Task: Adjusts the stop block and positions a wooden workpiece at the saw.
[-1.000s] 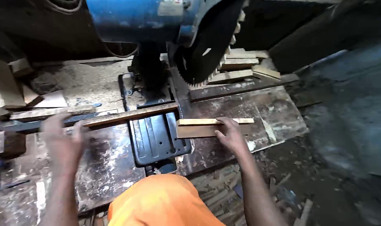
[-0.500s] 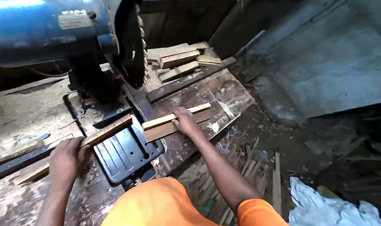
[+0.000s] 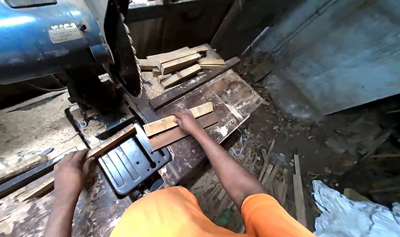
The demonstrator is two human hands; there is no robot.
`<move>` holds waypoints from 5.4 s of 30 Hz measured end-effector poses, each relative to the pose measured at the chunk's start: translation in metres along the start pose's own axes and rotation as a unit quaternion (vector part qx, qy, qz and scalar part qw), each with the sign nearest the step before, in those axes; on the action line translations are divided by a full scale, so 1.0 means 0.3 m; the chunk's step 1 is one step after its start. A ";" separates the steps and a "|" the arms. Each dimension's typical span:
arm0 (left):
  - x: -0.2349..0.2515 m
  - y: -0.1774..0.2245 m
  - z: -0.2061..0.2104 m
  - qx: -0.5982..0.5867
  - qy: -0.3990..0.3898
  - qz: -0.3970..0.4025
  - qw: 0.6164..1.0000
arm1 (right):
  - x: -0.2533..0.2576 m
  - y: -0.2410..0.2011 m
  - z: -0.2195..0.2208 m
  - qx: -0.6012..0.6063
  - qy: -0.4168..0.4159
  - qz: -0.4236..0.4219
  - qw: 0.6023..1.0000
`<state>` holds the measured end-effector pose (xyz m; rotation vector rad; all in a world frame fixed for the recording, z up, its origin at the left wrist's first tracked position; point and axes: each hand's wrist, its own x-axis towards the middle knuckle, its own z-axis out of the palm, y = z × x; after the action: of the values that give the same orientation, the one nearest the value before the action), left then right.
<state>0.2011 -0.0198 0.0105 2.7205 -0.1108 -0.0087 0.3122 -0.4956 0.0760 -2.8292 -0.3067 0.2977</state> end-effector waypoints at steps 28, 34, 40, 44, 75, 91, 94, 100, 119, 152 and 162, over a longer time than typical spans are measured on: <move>-0.076 0.247 0.001 -0.020 0.089 -0.011 0.996 | 0.059 -0.802 0.209 0.167 -0.125 -0.240 0.948; -0.084 0.243 0.031 0.025 0.045 -0.007 0.999 | -0.006 -0.721 0.183 0.282 0.044 -0.187 0.940; -0.064 0.279 0.026 0.061 0.010 -0.006 0.998 | -0.125 -0.420 0.102 0.203 0.134 0.160 0.957; -0.025 0.296 0.050 0.081 0.022 0.005 0.996 | -0.126 -0.361 0.150 0.213 0.051 0.155 0.963; 0.091 0.292 0.080 0.177 0.049 -0.023 0.983 | 0.071 -0.442 0.226 0.381 0.089 0.102 0.915; 0.141 0.274 0.057 0.194 0.004 -0.005 0.981 | 0.035 -0.238 0.108 0.452 0.021 0.037 0.891; 0.140 0.271 0.056 0.192 0.005 0.001 0.981 | 0.026 -0.189 0.108 0.403 -0.003 0.031 0.915; 0.136 0.265 0.057 0.207 0.007 0.002 0.978 | 0.073 -0.319 0.142 0.336 -0.090 0.001 0.937; 0.126 0.268 0.061 0.183 0.004 0.003 0.983 | -0.115 -0.280 0.065 0.205 0.009 0.020 0.979; 0.259 0.311 -0.150 0.090 -0.180 -0.022 0.979 | -0.201 -0.897 0.387 0.142 0.045 -0.345 0.927; 0.358 0.287 -0.192 0.047 -0.322 -0.022 0.945 | -0.120 -1.035 0.435 0.183 0.038 -0.351 0.918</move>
<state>0.3028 -0.0833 0.0991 2.7012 -0.2420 -0.9258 0.1920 -0.1798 0.0514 -2.1775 -1.0818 0.0708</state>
